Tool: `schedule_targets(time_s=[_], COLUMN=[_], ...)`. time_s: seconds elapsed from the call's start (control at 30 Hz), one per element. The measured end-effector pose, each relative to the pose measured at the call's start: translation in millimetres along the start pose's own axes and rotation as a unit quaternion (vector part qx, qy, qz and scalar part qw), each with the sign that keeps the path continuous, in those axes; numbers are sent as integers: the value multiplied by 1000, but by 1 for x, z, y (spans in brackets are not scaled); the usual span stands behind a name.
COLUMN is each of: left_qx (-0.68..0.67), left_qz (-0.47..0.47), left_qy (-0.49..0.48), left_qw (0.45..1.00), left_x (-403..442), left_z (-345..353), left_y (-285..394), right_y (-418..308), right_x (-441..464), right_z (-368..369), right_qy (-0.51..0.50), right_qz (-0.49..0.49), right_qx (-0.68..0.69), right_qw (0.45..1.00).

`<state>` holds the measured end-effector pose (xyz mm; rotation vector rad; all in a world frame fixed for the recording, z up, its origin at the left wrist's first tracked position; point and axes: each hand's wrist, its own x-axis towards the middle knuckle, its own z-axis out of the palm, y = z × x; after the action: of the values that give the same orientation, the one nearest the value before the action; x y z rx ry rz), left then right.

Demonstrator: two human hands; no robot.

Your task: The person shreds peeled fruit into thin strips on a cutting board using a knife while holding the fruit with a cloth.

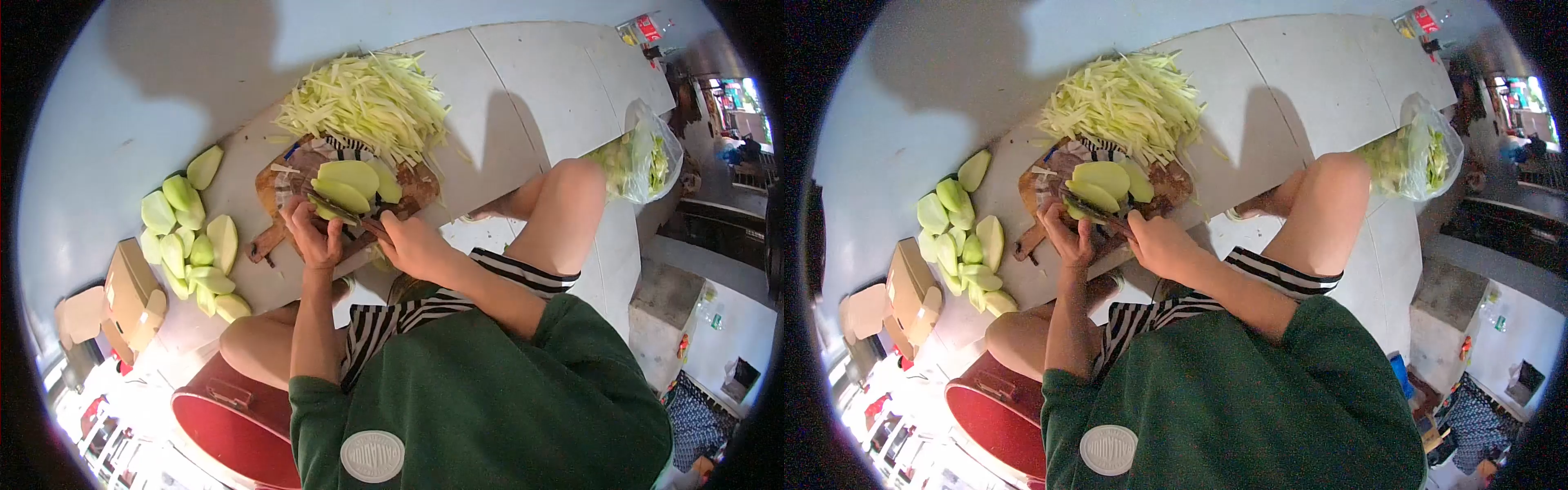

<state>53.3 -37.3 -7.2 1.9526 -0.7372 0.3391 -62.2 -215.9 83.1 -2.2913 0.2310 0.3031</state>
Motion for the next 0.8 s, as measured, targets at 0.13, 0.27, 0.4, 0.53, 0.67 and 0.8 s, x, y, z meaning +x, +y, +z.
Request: schedule_targets(time_s=[0.13, 0.27, 0.4, 0.53, 0.67, 0.8], left_qx=[1, -14, 31, 60, 163, 221], left_qz=[3, -35, 32, -88, -100, 9], left_qy=[-6, 0, 0, -62, -68, -124], left_qw=[1000, 999, 999, 992, 979, 967], left_x=[1, 0, 2, 15, 24, 46], left_z=[-1, 1, 2, 2, 12, 18], left_y=[1, -2, -1, 34, 41, 74], right_y=[-7, 8, -8, -1, 19, 27], right_x=[-11, -24, -39, -41, -28, -15], right_z=[-10, -11, -47, -75, -65, -48], right_qy=[-17, -2, 4, 88, 205, 214], right_qz=[14, -3, -2, -33, -26, 1], right_qx=[9, 6, 16, 73, 69, 47], right_qw=[1000, 1000, 1000, 993, 976, 976])
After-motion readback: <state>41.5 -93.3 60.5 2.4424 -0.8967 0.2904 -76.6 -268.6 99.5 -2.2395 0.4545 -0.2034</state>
